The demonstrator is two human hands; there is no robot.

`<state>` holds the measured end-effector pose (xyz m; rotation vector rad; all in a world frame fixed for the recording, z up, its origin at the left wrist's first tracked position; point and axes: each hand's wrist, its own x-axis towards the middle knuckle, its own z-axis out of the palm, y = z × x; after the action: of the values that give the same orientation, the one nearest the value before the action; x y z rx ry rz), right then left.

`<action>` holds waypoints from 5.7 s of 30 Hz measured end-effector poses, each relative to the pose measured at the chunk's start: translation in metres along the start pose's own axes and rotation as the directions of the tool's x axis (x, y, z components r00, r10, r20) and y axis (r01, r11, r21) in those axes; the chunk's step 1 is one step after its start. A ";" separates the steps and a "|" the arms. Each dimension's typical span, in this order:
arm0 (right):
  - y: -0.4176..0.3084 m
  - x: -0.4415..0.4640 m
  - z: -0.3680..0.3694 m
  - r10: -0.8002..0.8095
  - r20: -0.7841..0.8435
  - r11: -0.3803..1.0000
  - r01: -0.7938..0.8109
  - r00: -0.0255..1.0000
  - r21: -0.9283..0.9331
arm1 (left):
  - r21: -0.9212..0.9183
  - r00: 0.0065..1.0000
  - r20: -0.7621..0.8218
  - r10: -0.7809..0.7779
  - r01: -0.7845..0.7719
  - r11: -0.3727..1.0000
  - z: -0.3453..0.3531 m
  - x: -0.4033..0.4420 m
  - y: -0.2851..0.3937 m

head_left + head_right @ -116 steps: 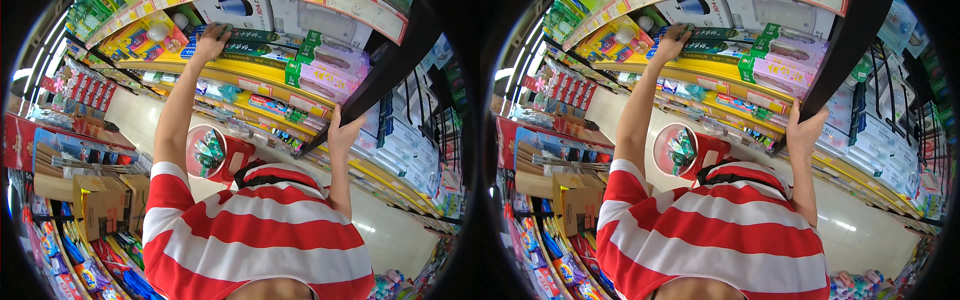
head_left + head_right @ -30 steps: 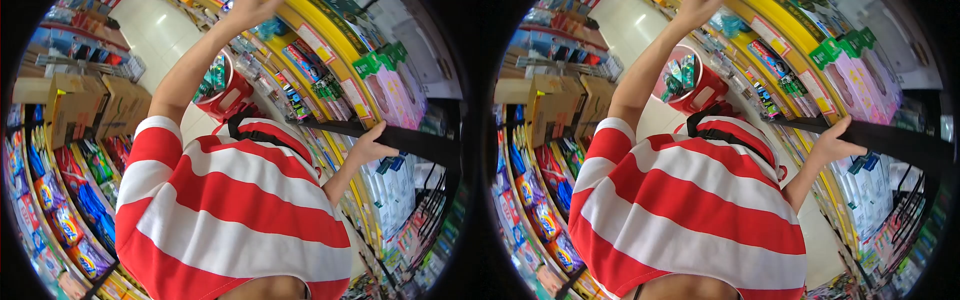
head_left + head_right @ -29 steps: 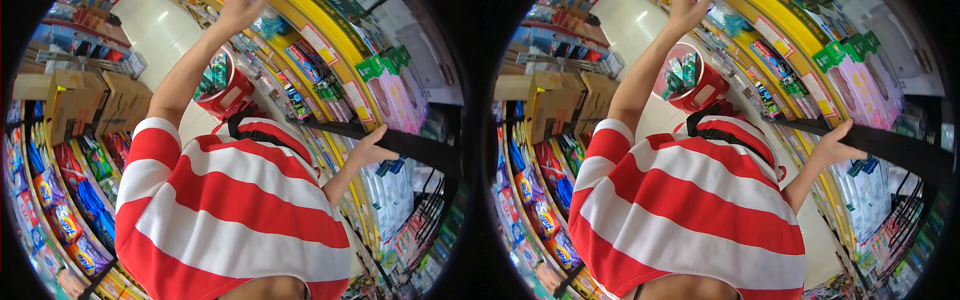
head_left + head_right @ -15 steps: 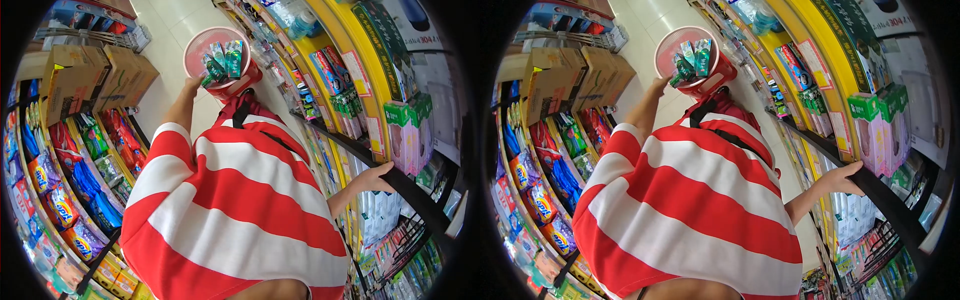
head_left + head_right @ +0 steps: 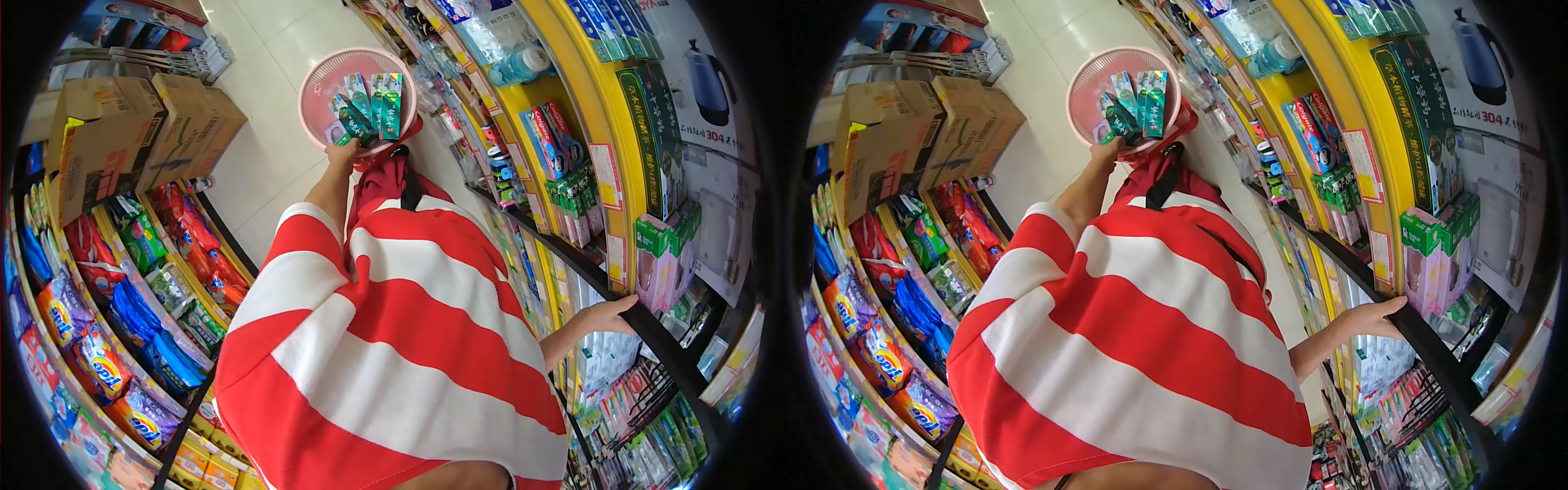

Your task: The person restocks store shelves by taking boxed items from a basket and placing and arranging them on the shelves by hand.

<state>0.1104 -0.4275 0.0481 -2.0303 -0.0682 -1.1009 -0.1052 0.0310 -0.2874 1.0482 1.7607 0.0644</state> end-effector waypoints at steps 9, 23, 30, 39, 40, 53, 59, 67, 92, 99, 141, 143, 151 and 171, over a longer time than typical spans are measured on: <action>0.014 -0.002 0.003 0.038 -0.085 0.999 -0.035 0.996 0.033 | 0.206 0.970 -0.037 0.240 -0.227 0.952 -0.049 0.008 -0.014; 0.003 -0.004 0.015 -0.006 -0.189 1.000 0.008 0.982 0.006 | -0.062 0.523 0.219 0.824 -0.835 0.547 -0.066 -0.131 0.066; 0.000 -0.010 0.011 0.200 -0.168 0.974 -0.215 0.965 -0.077 | -0.176 0.309 0.416 0.855 -0.896 0.409 -0.057 -0.190 0.132; -0.017 -0.011 0.004 0.266 -0.083 0.963 -0.268 0.960 -0.013 | -0.489 -0.016 0.636 0.771 -0.782 0.387 -0.054 -0.270 0.174; -0.022 -0.012 -0.001 0.318 -0.051 0.948 -0.317 0.947 0.025 | -0.478 -0.012 0.685 0.729 -0.762 0.437 -0.053 -0.277 0.176; -0.086 -0.026 -0.049 0.048 0.637 0.711 -0.475 0.769 0.519 | -0.611 -0.557 0.788 0.262 -0.761 0.218 -0.014 -0.382 0.207; -0.072 -0.044 -0.065 0.294 0.568 0.625 -0.604 0.769 0.494 | -0.639 -0.624 0.768 0.142 -0.762 0.105 0.006 -0.419 0.201; -0.074 -0.039 -0.079 0.428 0.402 0.541 -0.586 0.809 0.603 | -0.769 -0.750 0.625 0.217 -0.639 0.005 0.039 -0.447 0.192; -0.074 -0.053 -0.084 0.369 0.583 0.811 -0.557 0.724 0.179 | -0.693 -0.669 0.585 0.458 -0.706 -0.146 0.191 -0.542 0.277; -0.064 -0.058 -0.091 0.397 0.558 0.821 -0.553 0.729 0.138 | -0.734 -0.563 0.528 0.636 -0.679 0.010 0.191 -0.530 0.268; -0.051 -0.028 -0.041 0.262 0.144 0.953 -0.279 0.954 0.117 | -0.647 -0.847 0.259 0.465 -0.510 -0.567 0.230 -0.545 0.268; -0.055 -0.028 -0.040 0.286 0.150 0.949 -0.301 0.947 0.095 | -0.610 -0.832 0.232 0.505 -0.529 -0.590 0.228 -0.543 0.267; -0.038 -0.028 -0.038 0.221 0.110 0.975 -0.220 0.969 -0.021 | -0.762 -0.482 -0.036 0.875 -0.554 -0.336 0.129 -0.501 0.240; -0.008 -0.004 -0.012 0.106 0.069 0.993 -0.102 0.992 -0.057 | 0.327 0.788 0.462 0.407 -0.578 0.748 0.034 -0.011 0.050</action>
<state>0.0971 -0.4290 0.0538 -2.0968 0.0301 -0.9742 -0.0474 0.0405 -0.2707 1.7476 1.1257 -0.2099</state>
